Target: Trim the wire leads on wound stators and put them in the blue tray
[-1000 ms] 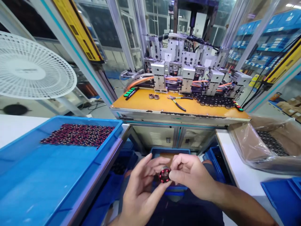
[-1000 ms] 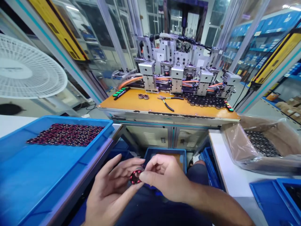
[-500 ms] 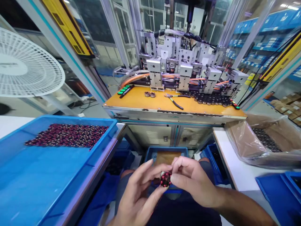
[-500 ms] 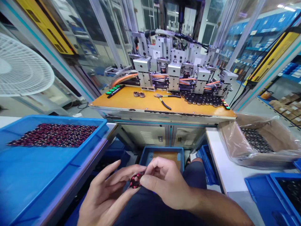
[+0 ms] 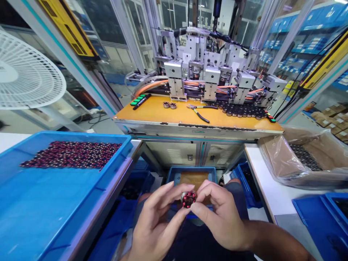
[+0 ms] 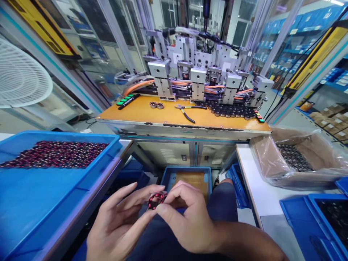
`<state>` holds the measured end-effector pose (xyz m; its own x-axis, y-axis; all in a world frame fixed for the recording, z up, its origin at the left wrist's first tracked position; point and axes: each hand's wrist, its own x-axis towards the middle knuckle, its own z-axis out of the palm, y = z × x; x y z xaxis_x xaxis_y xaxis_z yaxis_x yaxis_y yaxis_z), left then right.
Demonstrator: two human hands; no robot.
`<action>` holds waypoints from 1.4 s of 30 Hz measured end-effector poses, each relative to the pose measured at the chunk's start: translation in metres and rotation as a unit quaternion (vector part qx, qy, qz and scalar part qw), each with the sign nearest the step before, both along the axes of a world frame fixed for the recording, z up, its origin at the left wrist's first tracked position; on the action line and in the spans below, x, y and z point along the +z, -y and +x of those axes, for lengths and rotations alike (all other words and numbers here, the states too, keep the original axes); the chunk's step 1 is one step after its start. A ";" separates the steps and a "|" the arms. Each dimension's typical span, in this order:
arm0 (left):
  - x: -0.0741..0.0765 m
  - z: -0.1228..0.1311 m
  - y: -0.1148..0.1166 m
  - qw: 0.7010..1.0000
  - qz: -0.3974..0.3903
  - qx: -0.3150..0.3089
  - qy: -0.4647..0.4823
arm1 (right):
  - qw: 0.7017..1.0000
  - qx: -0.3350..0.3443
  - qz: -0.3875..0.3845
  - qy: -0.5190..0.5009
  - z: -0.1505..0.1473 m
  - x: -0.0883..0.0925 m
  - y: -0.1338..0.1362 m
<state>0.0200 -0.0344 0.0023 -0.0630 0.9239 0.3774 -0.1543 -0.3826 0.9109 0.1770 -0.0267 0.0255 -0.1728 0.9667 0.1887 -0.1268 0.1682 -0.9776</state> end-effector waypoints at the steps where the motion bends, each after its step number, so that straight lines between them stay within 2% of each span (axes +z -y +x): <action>1: 0.003 0.002 0.000 0.999 -0.028 0.013 0.016 | 1.000 -0.012 -0.002 -0.017 -0.003 -0.004 0.002; 4: 0.012 0.007 0.000 0.988 -0.125 0.003 0.087 | 0.997 -0.025 -0.021 -0.065 -0.008 -0.021 0.012; 8: 0.017 0.001 -0.005 0.965 -0.205 -0.059 0.155 | 0.992 0.023 -0.078 -0.092 -0.001 -0.036 0.018; 12: 0.015 -0.007 -0.009 0.963 -0.214 -0.129 0.104 | 0.997 0.041 -0.048 -0.051 0.014 -0.021 0.009; 16: 0.012 -0.005 -0.009 0.965 -0.215 -0.126 0.076 | 0.999 0.035 -0.026 0.016 0.018 0.000 0.001; 19: 0.007 -0.003 -0.013 0.970 -0.182 -0.150 0.063 | 0.999 0.006 -0.028 0.042 0.014 0.001 0.000; 21: 0.002 -0.002 -0.017 0.972 -0.158 -0.164 0.064 | 0.998 0.011 -0.025 0.048 0.014 -0.003 0.001; 25: -0.003 -0.004 -0.018 0.968 -0.182 -0.150 0.090 | 0.996 0.039 -0.050 0.060 0.026 -0.003 -0.002; 29: 0.003 -0.006 -0.014 0.967 -0.217 -0.126 0.050 | 0.990 0.085 -0.093 0.071 0.038 0.012 -0.012; 34: 0.014 -0.003 -0.008 0.972 -0.203 -0.119 -0.024 | 0.975 0.134 -0.112 0.135 0.039 0.023 -0.022; 38: 0.024 0.000 -0.006 0.958 -0.259 -0.121 0.019 | 0.971 0.159 -0.108 0.143 0.047 0.026 -0.030; 42: 0.028 0.000 -0.005 0.952 -0.269 -0.141 0.044 | 0.964 0.164 -0.140 0.153 0.054 0.035 -0.037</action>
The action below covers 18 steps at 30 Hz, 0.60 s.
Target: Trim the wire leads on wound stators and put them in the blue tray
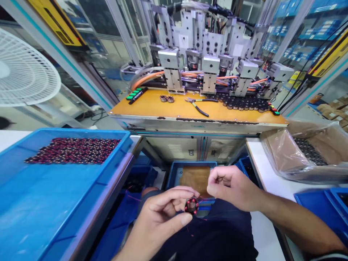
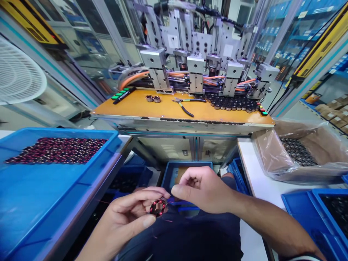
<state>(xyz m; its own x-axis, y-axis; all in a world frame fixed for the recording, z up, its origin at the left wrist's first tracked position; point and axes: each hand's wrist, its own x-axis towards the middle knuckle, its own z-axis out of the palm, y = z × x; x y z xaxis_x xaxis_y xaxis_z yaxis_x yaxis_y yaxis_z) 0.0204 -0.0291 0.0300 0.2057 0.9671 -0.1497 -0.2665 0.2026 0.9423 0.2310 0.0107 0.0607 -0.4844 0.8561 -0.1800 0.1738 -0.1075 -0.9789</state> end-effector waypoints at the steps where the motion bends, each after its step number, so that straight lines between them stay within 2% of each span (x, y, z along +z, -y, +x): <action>1: 0.000 0.000 0.000 1.000 -0.002 0.000 -0.001 | 1.000 0.013 -0.003 0.003 -0.001 0.002 0.000; 5: -0.002 -0.003 -0.001 1.000 -0.013 -0.010 -0.011 | 0.997 0.062 0.003 0.040 -0.008 0.005 0.003; 8: -0.005 -0.009 -0.004 0.997 0.020 -0.070 -0.021 | 0.995 0.078 -0.027 0.047 -0.004 0.003 0.003; 11: -0.010 -0.017 -0.006 0.992 0.040 -0.113 -0.024 | 0.980 0.182 -0.048 0.063 0.012 0.007 -0.006; 13: -0.012 -0.019 -0.007 0.993 0.029 -0.118 -0.007 | 0.969 0.235 -0.008 0.081 0.020 0.013 -0.017; 16: -0.012 -0.017 -0.007 0.989 0.006 -0.144 0.021 | 0.969 0.211 0.112 0.067 0.015 0.022 -0.030; 18: -0.010 -0.013 -0.007 0.985 -0.009 -0.173 0.026 | 0.958 0.226 0.175 0.035 0.002 0.022 -0.037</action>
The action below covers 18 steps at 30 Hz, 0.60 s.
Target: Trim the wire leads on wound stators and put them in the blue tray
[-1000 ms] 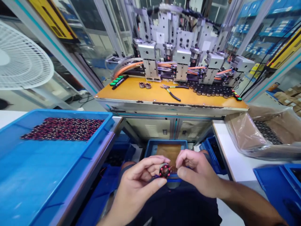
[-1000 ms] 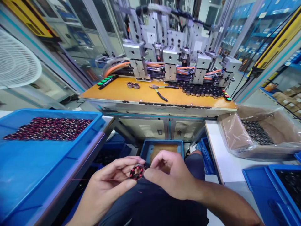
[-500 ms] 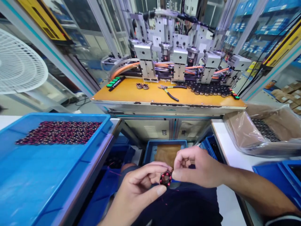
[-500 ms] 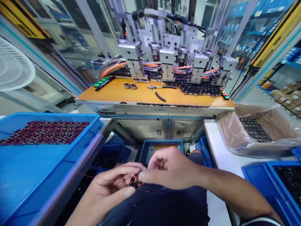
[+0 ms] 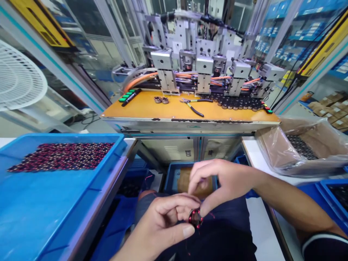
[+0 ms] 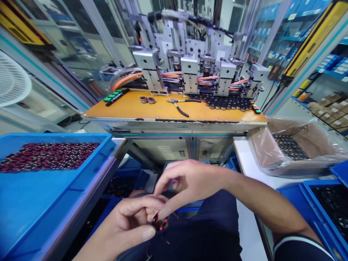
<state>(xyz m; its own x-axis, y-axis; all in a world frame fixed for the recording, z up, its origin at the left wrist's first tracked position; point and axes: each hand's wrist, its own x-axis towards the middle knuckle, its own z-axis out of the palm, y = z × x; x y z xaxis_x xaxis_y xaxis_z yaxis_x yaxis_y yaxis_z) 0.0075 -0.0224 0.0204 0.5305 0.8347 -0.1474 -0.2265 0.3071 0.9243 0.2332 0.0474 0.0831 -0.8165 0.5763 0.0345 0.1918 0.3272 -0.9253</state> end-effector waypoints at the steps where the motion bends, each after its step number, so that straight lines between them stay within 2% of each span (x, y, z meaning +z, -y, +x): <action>1: 0.002 0.002 0.000 1.000 -0.006 -0.015 -0.001 | 0.999 0.029 0.009 -0.016 -0.007 -0.002 -0.002; 3: 0.004 0.005 0.002 0.999 -0.022 -0.026 -0.006 | 0.996 0.075 0.000 -0.038 -0.020 -0.007 -0.004; 5: 0.006 0.005 0.005 0.999 -0.046 0.005 -0.014 | 0.996 0.074 -0.021 -0.050 -0.027 -0.012 -0.003; 8: 0.005 0.002 0.009 0.997 -0.048 0.065 -0.016 | 0.998 -0.026 -0.053 -0.030 -0.029 -0.015 0.006; 11: 0.002 0.000 0.011 0.992 -0.025 0.120 -0.015 | 0.987 -0.128 -0.100 -0.002 -0.025 -0.012 0.017; 14: 0.000 -0.001 0.010 0.983 0.013 0.179 -0.048 | 0.974 -0.174 -0.142 0.009 -0.021 -0.008 0.024; 18: -0.002 -0.004 0.004 0.984 0.087 0.130 -0.086 | 0.965 -0.168 -0.193 0.052 -0.018 0.000 0.027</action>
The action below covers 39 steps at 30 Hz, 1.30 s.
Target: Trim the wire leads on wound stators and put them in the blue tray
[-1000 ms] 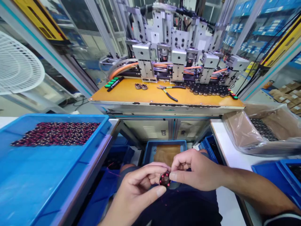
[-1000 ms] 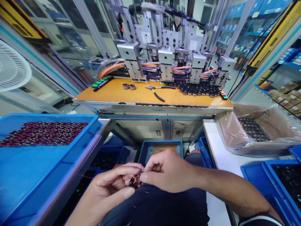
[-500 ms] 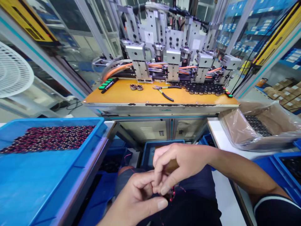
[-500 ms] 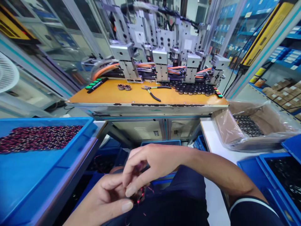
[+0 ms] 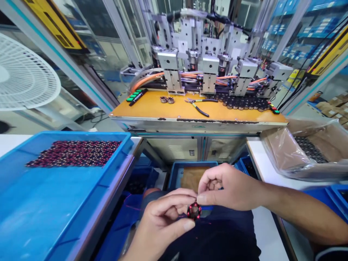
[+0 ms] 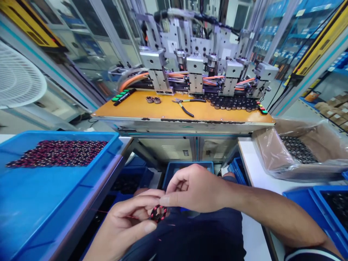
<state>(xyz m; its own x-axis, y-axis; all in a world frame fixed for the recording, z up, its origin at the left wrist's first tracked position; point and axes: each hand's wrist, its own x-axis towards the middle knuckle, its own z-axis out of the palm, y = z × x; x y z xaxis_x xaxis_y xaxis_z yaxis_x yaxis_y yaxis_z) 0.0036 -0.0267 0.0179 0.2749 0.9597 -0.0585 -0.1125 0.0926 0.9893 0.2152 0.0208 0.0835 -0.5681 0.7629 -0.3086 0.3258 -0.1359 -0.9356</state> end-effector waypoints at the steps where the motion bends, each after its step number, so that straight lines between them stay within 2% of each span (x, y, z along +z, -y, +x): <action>1: -0.001 -0.001 -0.002 1.000 0.012 -0.013 -0.008 | 1.000 0.011 0.001 0.015 0.000 0.002 0.000; 5: -0.001 -0.001 -0.004 1.000 0.014 -0.027 0.000 | 0.994 0.049 0.076 0.059 0.000 0.009 0.001; 10: -0.003 0.004 0.001 0.993 -0.054 -0.009 0.105 | 0.989 0.055 0.127 0.060 0.001 0.010 0.008; 14: -0.006 0.003 -0.001 0.984 -0.047 -0.068 0.160 | 0.984 0.042 0.170 0.017 0.002 0.005 0.015; 18: -0.004 0.002 -0.005 0.979 -0.034 -0.101 0.172 | 0.982 0.026 0.185 -0.025 0.004 0.003 0.021; 30: -0.001 0.008 -0.006 0.980 0.066 -0.102 0.155 | 0.984 -0.010 0.180 -0.001 0.001 0.006 0.037; 33: -0.005 0.007 -0.004 0.978 0.057 -0.116 0.164 | 0.980 0.018 0.200 -0.004 0.007 0.008 0.038; 35: -0.010 0.006 -0.004 0.972 0.042 -0.129 0.191 | 0.966 0.068 0.251 0.003 0.015 0.009 0.038; 36: -0.013 0.006 -0.004 0.968 0.035 -0.136 0.207 | 0.950 0.085 0.300 0.017 0.019 0.009 0.037; 37: -0.015 0.006 -0.004 0.964 0.028 -0.143 0.221 | 0.926 0.089 0.366 0.038 0.023 0.009 0.036; 39: -0.019 0.006 -0.005 0.958 0.011 -0.155 0.242 | 0.854 0.076 0.510 0.071 0.027 0.008 0.032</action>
<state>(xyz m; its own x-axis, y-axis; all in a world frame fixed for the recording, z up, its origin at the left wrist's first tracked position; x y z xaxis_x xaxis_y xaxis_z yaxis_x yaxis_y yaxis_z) 0.0092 -0.0216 -0.0006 0.5374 0.8267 0.1665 -0.5283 0.1761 0.8306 0.2423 -0.0111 0.0917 -0.6966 0.5963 0.3990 0.3866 0.7804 -0.4914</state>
